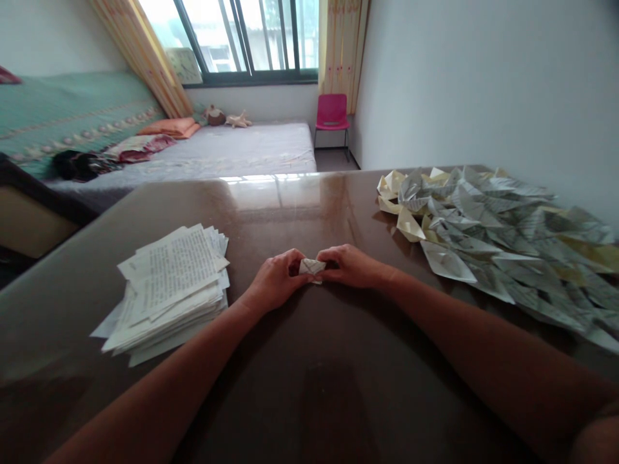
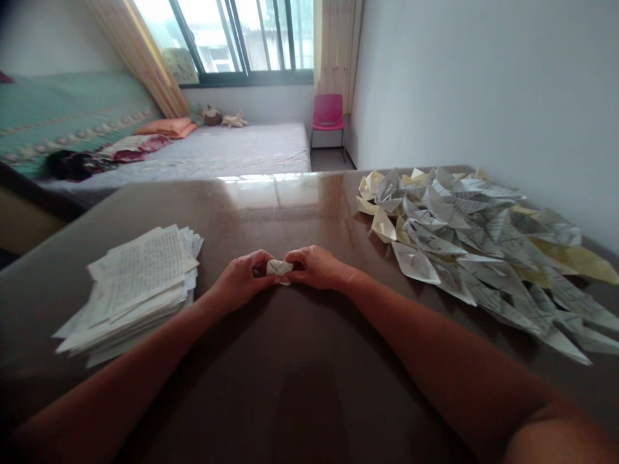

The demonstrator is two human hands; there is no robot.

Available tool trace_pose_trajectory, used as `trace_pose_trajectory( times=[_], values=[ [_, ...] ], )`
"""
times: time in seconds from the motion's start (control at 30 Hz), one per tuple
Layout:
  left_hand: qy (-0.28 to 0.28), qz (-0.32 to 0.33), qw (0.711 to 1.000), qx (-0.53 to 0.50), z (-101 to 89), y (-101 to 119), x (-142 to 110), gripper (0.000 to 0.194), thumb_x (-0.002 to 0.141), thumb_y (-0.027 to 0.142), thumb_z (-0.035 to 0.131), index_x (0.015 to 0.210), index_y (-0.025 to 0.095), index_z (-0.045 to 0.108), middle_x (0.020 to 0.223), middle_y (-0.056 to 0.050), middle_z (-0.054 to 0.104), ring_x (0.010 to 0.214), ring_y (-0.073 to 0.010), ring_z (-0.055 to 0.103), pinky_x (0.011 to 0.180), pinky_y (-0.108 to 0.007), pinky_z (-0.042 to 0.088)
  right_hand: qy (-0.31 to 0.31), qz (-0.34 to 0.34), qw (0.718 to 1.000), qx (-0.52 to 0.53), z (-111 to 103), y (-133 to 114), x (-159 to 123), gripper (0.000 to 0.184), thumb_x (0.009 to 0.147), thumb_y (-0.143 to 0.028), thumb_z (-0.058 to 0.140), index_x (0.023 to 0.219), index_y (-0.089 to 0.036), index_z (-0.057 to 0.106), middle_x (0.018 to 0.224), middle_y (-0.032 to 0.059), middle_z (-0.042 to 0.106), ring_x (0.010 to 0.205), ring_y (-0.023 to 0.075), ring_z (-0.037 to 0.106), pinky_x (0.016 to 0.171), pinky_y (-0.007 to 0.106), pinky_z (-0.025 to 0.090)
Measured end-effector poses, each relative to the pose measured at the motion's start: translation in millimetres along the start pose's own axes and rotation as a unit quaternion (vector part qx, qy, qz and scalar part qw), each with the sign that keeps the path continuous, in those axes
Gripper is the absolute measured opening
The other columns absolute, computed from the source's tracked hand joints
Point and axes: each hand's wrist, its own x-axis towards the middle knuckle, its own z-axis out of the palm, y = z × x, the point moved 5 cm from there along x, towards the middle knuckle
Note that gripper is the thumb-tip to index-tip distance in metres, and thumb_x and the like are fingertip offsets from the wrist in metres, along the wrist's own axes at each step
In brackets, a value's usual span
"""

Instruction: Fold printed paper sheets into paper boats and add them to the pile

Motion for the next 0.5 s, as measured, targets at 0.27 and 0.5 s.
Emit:
trace_pose_trajectory(
  times=[0.27, 0.5],
  values=[
    [0.035, 0.007, 0.999, -0.015, -2.5, -0.9, 1.0, 0.019, 0.082, 0.037, 0.058, 0.084, 0.019, 0.066, 0.073, 0.002, 0.067, 0.066, -0.0125, 0.059, 0.062, -0.022, 0.043, 0.018, 0.017, 0.998, -0.057, -1.8, -2.3, 1.9, 0.013, 0.083, -0.03, 0.061, 0.078, -0.018, 0.064, 0.074, 0.0009, 0.061, 0.067, 0.0115, 0.052, 0.06, 0.022, 0.034],
    [0.044, 0.034, 0.998, -0.025, -2.7, 2.2, 2.0, 0.023, 0.085, 0.037, 0.056, 0.082, 0.018, 0.069, 0.074, 0.0, 0.067, 0.069, -0.0131, 0.059, 0.062, -0.022, 0.044, 0.151, -0.022, 0.988, 0.03, -11.7, -2.4, 2.3, 0.026, 0.081, -0.043, 0.066, 0.087, -0.018, 0.068, 0.081, 0.001, 0.061, 0.061, 0.0086, 0.047, 0.059, 0.022, 0.037]
  ],
)
